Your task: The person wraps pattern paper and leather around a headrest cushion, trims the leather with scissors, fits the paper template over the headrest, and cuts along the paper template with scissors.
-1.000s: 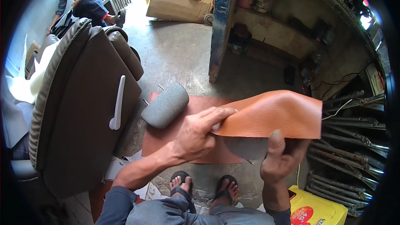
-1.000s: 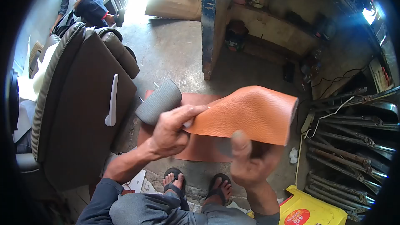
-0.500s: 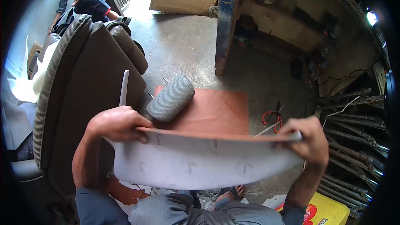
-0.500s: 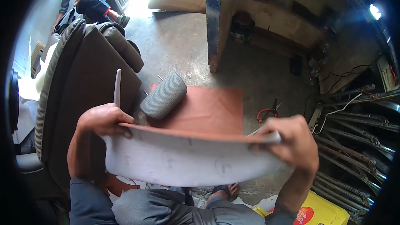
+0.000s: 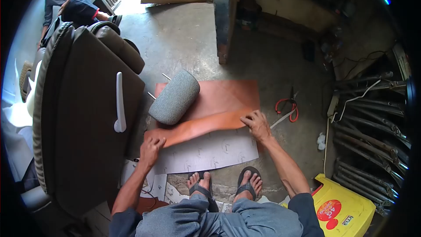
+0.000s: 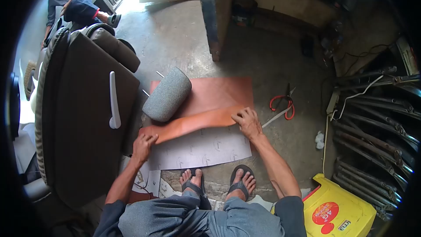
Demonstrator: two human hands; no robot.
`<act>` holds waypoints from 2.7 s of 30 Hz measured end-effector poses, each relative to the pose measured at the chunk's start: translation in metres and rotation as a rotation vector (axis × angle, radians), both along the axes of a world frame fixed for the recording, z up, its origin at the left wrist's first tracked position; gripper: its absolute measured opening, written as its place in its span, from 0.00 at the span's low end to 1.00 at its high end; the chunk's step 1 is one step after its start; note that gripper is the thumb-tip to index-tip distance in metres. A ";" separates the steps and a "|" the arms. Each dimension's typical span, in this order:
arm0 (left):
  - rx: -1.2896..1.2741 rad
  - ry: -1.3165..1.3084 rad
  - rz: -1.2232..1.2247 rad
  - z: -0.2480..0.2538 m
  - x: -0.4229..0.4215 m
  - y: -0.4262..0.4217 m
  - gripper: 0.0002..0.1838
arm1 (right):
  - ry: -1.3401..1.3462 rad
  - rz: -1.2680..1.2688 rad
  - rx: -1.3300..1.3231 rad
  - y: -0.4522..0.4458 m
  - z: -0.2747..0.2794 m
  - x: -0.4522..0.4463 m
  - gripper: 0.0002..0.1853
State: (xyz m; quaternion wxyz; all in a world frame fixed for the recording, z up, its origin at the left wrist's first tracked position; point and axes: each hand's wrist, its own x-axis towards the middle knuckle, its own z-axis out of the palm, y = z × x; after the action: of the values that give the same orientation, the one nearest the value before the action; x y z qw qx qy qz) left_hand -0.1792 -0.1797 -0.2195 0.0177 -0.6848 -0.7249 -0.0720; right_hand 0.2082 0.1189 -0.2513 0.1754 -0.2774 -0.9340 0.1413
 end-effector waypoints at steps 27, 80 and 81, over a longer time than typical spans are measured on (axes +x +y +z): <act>-0.284 -0.029 -0.085 -0.021 0.064 -0.105 0.31 | -0.277 -0.025 -0.098 -0.128 -0.027 0.096 0.30; -0.199 -0.176 -0.170 -0.098 0.226 0.199 0.38 | -0.091 -0.817 -0.474 -0.135 -0.027 0.052 0.18; -0.202 -0.170 -0.163 -0.099 0.225 0.198 0.38 | -0.109 -0.886 -0.485 -0.134 -0.027 0.048 0.20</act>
State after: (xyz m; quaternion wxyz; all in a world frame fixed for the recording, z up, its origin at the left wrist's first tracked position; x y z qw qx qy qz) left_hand 0.0462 0.0186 -0.3188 -0.1186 -0.7310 -0.6694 -0.0579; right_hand 0.2557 -0.0150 -0.2787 0.1001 -0.6866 -0.6747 0.2516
